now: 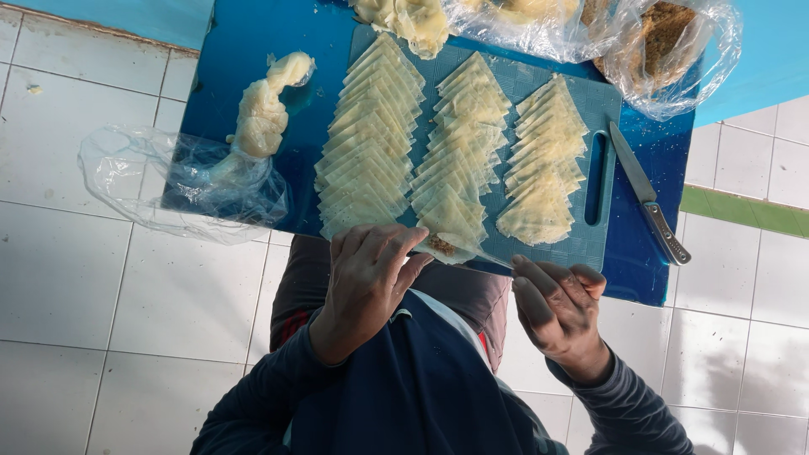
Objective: The person sits at a low table and folds thin dough sheets one at a time into triangular shapes, placing each folded wrapper onto a cutting board in one of several growing stacks. They occasionally reach into a plastic bag of dough sheets and rearrange the stacks on the board.
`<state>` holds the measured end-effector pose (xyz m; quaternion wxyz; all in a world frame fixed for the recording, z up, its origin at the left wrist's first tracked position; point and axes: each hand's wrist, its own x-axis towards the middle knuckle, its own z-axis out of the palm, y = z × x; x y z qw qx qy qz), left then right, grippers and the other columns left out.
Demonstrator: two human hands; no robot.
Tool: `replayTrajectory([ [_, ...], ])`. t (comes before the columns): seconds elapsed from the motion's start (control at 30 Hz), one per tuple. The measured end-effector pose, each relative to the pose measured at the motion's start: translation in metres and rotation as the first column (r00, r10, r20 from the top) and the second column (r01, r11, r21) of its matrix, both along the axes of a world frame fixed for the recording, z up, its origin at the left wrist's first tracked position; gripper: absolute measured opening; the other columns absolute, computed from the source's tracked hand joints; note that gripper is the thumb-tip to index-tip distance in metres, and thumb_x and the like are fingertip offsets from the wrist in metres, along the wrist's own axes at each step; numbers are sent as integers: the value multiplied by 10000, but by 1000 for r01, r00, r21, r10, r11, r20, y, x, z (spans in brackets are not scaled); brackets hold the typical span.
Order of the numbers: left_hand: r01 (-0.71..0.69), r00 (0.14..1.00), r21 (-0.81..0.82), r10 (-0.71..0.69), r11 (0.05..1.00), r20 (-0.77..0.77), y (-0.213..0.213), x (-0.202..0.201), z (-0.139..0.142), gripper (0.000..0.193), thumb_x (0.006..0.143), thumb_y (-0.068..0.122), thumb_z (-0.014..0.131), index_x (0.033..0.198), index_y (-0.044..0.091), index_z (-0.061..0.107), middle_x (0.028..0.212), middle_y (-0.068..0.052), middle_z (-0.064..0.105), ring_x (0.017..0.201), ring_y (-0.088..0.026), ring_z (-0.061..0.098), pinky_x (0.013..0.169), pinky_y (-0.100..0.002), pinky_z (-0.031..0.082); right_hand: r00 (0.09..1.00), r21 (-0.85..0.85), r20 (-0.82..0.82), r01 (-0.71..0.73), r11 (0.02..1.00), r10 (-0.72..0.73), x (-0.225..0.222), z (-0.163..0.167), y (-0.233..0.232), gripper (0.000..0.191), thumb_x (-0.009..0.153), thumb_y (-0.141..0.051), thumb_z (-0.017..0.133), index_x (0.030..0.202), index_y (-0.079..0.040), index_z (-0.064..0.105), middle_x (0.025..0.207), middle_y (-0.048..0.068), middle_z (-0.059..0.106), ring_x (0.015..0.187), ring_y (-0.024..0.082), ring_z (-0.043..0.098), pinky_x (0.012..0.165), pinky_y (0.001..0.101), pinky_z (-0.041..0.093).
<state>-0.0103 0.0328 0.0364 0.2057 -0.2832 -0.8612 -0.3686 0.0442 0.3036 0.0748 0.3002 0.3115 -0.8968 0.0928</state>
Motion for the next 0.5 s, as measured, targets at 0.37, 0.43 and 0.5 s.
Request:
replayTrajectory([
  [0.37,28,999,15,-28,999,17,1,-4,15,423,916,237,816,1272,100,635,1136,-51,689,1036,-232,613,928,-404,418,787,-218,-73,586,780,-612,-34,45,74,219,1104,67,674,1201,-26,501,1047,183,639,979,354,684,877,424,518],
  [0.43,24,1000,10,-24,1000,8,3,-5,14,423,912,244,818,1266,98,638,1128,-54,692,1021,-228,616,912,-403,415,760,-163,-51,634,756,-648,-74,52,102,203,1124,77,625,1256,-27,512,1028,137,665,972,330,663,959,438,465],
  [0.5,19,1000,11,-19,1000,-7,5,-7,12,424,909,251,819,1260,98,639,1124,-54,693,1015,-224,619,908,-402,415,727,-146,57,684,715,-684,-112,48,118,219,1143,48,584,1338,-30,524,1018,84,683,957,273,668,983,447,418],
])
